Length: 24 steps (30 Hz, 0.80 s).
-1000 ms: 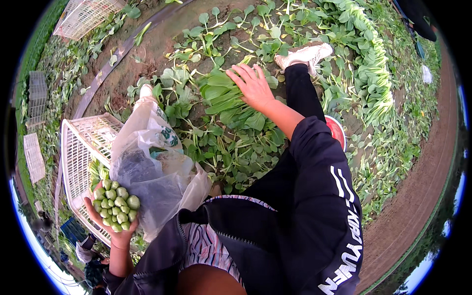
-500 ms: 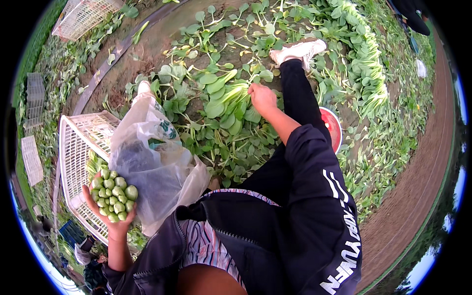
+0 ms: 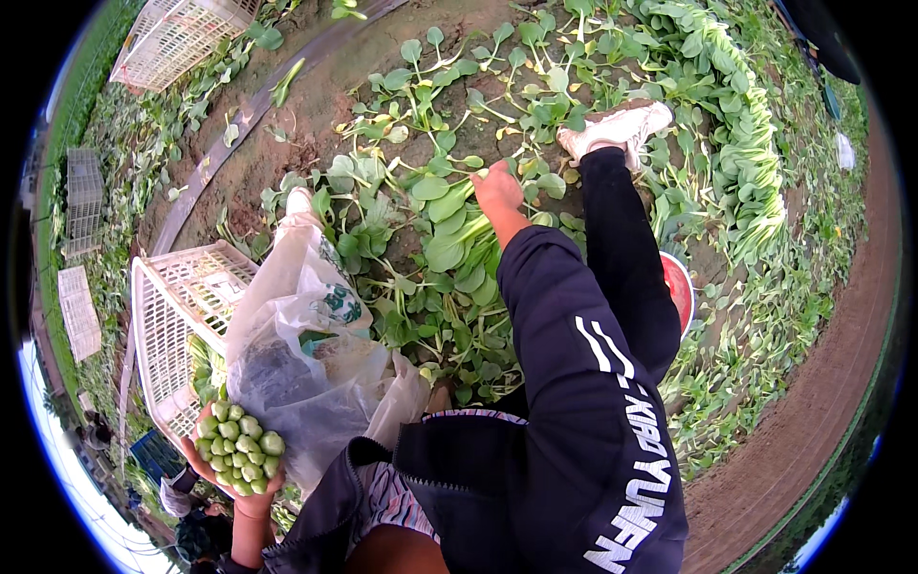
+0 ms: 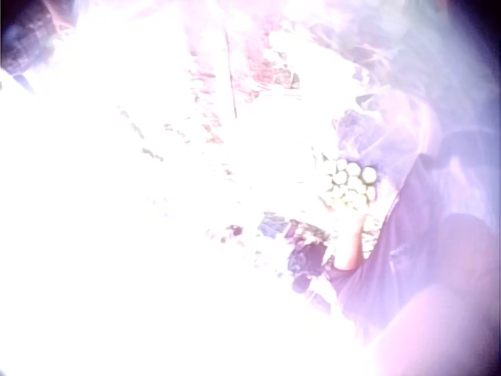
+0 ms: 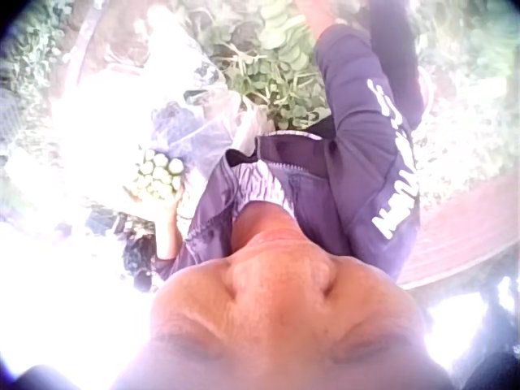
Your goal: The person harvests bok choy by hand, gathers the heads into a bundle, and secures them with a rubber band. The person then places the tied bundle into a white plastic crate. The person repeats this process multiple times.
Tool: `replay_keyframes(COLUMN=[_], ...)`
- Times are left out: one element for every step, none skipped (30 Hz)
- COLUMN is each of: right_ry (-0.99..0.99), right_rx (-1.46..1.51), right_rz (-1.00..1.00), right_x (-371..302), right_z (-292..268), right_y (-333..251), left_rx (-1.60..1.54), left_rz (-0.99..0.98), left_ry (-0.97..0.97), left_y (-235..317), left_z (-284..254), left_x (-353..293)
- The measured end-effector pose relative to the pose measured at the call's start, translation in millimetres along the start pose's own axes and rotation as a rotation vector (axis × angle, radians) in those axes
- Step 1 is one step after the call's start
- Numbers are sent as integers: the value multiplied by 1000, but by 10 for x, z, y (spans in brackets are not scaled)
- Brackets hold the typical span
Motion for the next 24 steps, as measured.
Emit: replay_keyframes(right_ry=[19,38,59,87,-18,-125,-229,-327,-341,-326,-319,-311,-291,-317,-345,-368,-352,-297,-298,-299,-209,-106,-77,-50], right_rx=[96,185,275,404,736,1069,1091,1114,1100,1105,1182,1259,1389,1505,1620,1739,1816,1788,1733,1677,1581,1457,1343,1228], right_rz=[-46,-90,-133,-173,-219,-263,-265,-266,-272,-271,-276,-280,-278,-273,-267,-262,-169,-107,-98,-89,-28,30,112,192], right_x=[62,129,188,141,173,177,34,-153,-217,-353,-466,-581,-688,-794,-898,-993,-1055,-1140,-1147,-1114,-1061,-887,-777,-701], right_z=[20,17,19,-56,-146,-246,-469,-784,-1019,-1239,-1361,-1456,-1537,-1567,-1581,-1583,-1529,-1477,-1394,-1282,-1152,-953,-791,-654], right_y=[52,116,177,114,89,89,5,-102,-37,5,39,80,132,190,248,311,396,462,550,646,705,891,992,1070], left_rx=[-12,-28,-22,-31,-80,-116,-137,-109,-90,-57,-84,-111,-128,-166,-201,-236,-215,-245,-242,-241,-257,-280,-297,-298], left_rz=[52,99,25,-14,-80,-108,-121,-34,65,127,136,146,160,125,129,138,161,161,160,159,150,147,139,133], left_ry=[-4,-11,-40,-59,-88,-105,-116,-89,-66,-34,-30,-27,-17,-23,-36,-52,-55,-55,-57,-57,-59,-66,-71,-62], left_y=[32,72,46,35,34,51,80,102,122,164,166,153,149,150,136,122,145,155,137,124,140,160,171,169], left_z=[18,26,26,28,36,47,74,76,87,121,126,135,143,150,150,154,157,188,190,186,169,174,174,174], left_x=[50,90,120,122,152,181,170,133,137,183,180,162,166,159,147,154,169,181,171,172,157,165,162,156])
Point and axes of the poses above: each hand's wrist, its own x-axis towards the middle knuckle, its own z-axis out of the palm, y = z × x, the point moved 4 cm from there along x, towards the middle knuckle, and after that the axes turned 6 degrees about x, right-handed, at the moved point
